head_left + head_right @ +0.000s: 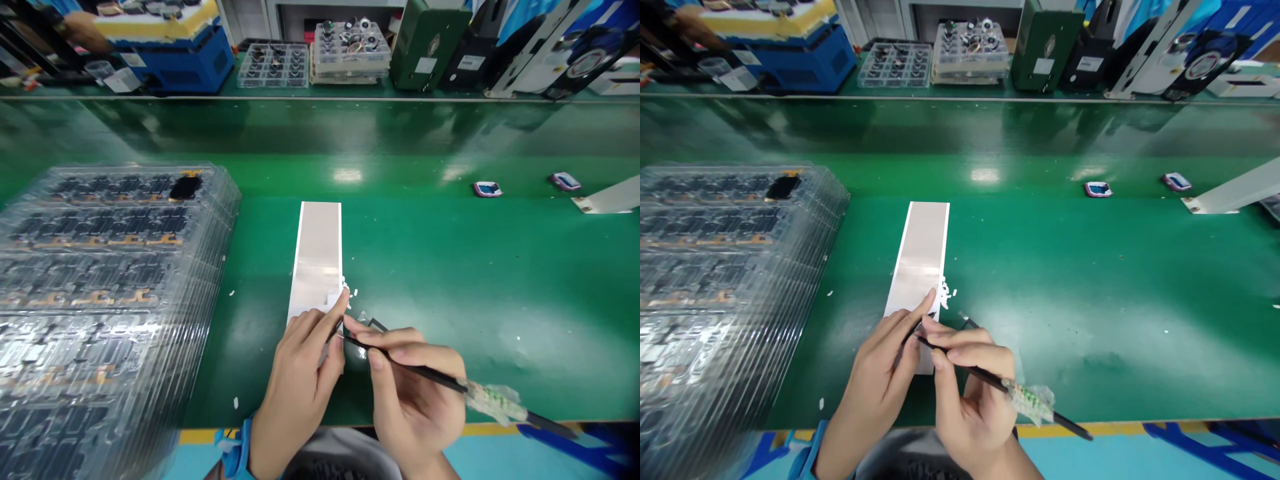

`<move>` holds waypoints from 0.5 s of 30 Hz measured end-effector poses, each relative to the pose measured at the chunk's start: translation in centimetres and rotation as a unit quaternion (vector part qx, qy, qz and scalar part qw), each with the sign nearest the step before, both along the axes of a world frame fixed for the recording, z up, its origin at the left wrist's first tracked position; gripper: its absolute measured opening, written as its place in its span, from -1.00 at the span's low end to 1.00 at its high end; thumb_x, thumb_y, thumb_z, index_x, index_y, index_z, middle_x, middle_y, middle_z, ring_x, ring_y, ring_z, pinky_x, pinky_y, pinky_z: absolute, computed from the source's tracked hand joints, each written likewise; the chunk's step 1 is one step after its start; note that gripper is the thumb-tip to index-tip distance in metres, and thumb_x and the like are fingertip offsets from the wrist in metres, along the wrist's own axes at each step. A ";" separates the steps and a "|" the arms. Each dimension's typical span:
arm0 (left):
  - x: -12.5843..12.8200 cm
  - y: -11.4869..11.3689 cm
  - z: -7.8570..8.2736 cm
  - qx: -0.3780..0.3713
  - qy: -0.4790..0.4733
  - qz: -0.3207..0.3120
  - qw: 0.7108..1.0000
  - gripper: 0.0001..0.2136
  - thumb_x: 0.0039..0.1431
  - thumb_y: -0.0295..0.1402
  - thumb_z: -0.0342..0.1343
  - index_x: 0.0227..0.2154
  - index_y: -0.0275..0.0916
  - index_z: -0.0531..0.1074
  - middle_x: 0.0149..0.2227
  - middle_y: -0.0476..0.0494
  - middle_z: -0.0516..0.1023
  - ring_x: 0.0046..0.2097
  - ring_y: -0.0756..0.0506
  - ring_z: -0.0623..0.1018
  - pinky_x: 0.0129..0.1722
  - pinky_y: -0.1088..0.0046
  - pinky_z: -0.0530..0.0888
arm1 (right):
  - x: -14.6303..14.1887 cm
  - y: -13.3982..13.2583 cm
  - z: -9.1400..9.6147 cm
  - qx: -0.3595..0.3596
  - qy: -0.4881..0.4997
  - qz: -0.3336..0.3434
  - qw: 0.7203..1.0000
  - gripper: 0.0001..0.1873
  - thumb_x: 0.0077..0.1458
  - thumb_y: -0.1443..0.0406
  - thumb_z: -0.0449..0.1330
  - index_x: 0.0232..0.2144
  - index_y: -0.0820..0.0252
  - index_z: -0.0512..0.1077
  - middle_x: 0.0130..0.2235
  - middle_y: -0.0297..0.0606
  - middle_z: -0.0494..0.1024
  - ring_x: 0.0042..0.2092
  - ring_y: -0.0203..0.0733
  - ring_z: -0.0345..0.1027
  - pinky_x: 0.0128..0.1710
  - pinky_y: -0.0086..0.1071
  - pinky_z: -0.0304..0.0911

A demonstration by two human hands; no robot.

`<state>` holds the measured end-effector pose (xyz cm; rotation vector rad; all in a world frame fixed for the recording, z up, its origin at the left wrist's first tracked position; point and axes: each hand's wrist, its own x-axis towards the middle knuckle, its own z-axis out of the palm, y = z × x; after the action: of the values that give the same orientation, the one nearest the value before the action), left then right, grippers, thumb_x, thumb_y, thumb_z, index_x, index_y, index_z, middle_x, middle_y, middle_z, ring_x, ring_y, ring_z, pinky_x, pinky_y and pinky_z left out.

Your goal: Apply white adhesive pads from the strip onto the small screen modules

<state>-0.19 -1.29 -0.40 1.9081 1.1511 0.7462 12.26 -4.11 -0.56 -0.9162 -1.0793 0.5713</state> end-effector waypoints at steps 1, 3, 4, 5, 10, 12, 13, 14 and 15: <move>0.0 0.0 0.0 0.003 0.004 0.001 1.000 -0.49 0.40 -0.47 -0.16 0.35 0.00 0.05 -0.15 -0.12 0.47 -0.14 -0.14 0.44 -0.12 0.34 0.38 | 0.0 0.0 -0.1 0.002 -0.006 0.000 1.000 -0.63 0.12 0.66 0.07 -0.15 0.17 0.32 -0.24 -0.28 0.54 -0.11 -0.16 0.56 -0.10 -0.12 0.60; 0.1 0.0 0.0 0.006 0.009 0.004 1.000 -0.48 0.40 -0.48 -0.15 0.35 -0.01 0.04 -0.16 -0.13 0.47 -0.16 -0.14 0.45 -0.13 0.34 0.39 | 0.0 0.0 -0.2 0.003 -0.019 0.001 1.000 -0.63 0.11 0.65 0.08 -0.15 0.16 0.33 -0.25 -0.27 0.54 -0.11 -0.15 0.55 -0.10 -0.11 0.60; 0.1 0.1 -0.1 0.007 0.011 0.005 1.000 -0.48 0.39 -0.48 -0.15 0.35 0.00 0.04 -0.16 -0.12 0.48 -0.16 -0.14 0.45 -0.13 0.35 0.39 | 0.0 0.0 -0.3 0.004 -0.025 0.002 1.000 -0.63 0.11 0.65 0.08 -0.14 0.16 0.33 -0.24 -0.26 0.54 -0.10 -0.14 0.55 -0.11 -0.11 0.60; 0.1 0.1 -0.1 0.008 0.012 0.005 1.000 -0.49 0.39 -0.48 -0.15 0.35 0.01 0.05 -0.16 -0.12 0.48 -0.16 -0.13 0.45 -0.14 0.35 0.39 | 0.0 0.0 -0.4 0.005 -0.029 0.002 1.000 -0.62 0.11 0.65 0.08 -0.14 0.17 0.33 -0.23 -0.24 0.54 -0.09 -0.13 0.55 -0.11 -0.11 0.60; 0.1 0.0 0.0 0.004 0.011 0.003 1.000 -0.51 0.41 -0.45 -0.15 0.34 0.04 0.06 -0.11 -0.11 0.48 -0.12 -0.12 0.45 -0.12 0.35 0.38 | 0.0 0.1 -0.2 0.006 -0.022 -0.008 1.000 -0.59 0.08 0.70 0.06 -0.15 0.18 0.33 -0.23 -0.25 0.52 -0.08 -0.15 0.56 -0.11 -0.18 0.59; 0.1 -0.1 0.0 0.003 0.011 0.003 1.000 -0.51 0.41 -0.45 -0.16 0.34 0.04 0.06 -0.10 -0.10 0.47 -0.11 -0.12 0.45 -0.11 0.35 0.38 | 0.0 0.2 0.0 0.008 -0.023 -0.003 1.000 -0.60 0.08 0.69 0.06 -0.16 0.18 0.33 -0.24 -0.25 0.52 -0.09 -0.14 0.56 -0.10 -0.17 0.59; 0.1 -0.1 0.1 0.003 0.011 0.003 1.000 -0.51 0.41 -0.46 -0.16 0.34 0.04 0.06 -0.10 -0.11 0.48 -0.12 -0.12 0.45 -0.11 0.35 0.39 | 0.0 0.2 0.0 0.010 -0.022 -0.002 1.000 -0.61 0.09 0.69 0.06 -0.16 0.19 0.33 -0.24 -0.24 0.53 -0.09 -0.13 0.56 -0.11 -0.17 0.59; 0.1 -0.1 0.1 0.005 0.011 0.003 1.000 -0.51 0.41 -0.46 -0.16 0.34 0.04 0.06 -0.10 -0.11 0.48 -0.12 -0.12 0.46 -0.11 0.35 0.39 | 0.0 0.2 0.1 0.009 -0.019 -0.003 1.000 -0.62 0.10 0.68 0.07 -0.16 0.19 0.33 -0.25 -0.24 0.54 -0.10 -0.12 0.57 -0.12 -0.16 0.60; 0.1 0.0 0.1 0.006 0.012 0.002 1.000 -0.51 0.41 -0.46 -0.16 0.34 0.03 0.06 -0.10 -0.11 0.48 -0.13 -0.12 0.46 -0.12 0.34 0.39 | 0.0 0.2 0.1 0.008 -0.016 -0.007 1.000 -0.64 0.11 0.66 0.07 -0.17 0.18 0.33 -0.25 -0.24 0.54 -0.11 -0.12 0.57 -0.14 -0.15 0.60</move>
<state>-0.10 -1.33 -0.29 1.9295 1.1683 0.7362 12.24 -3.96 -0.46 -0.9219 -1.1031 0.5369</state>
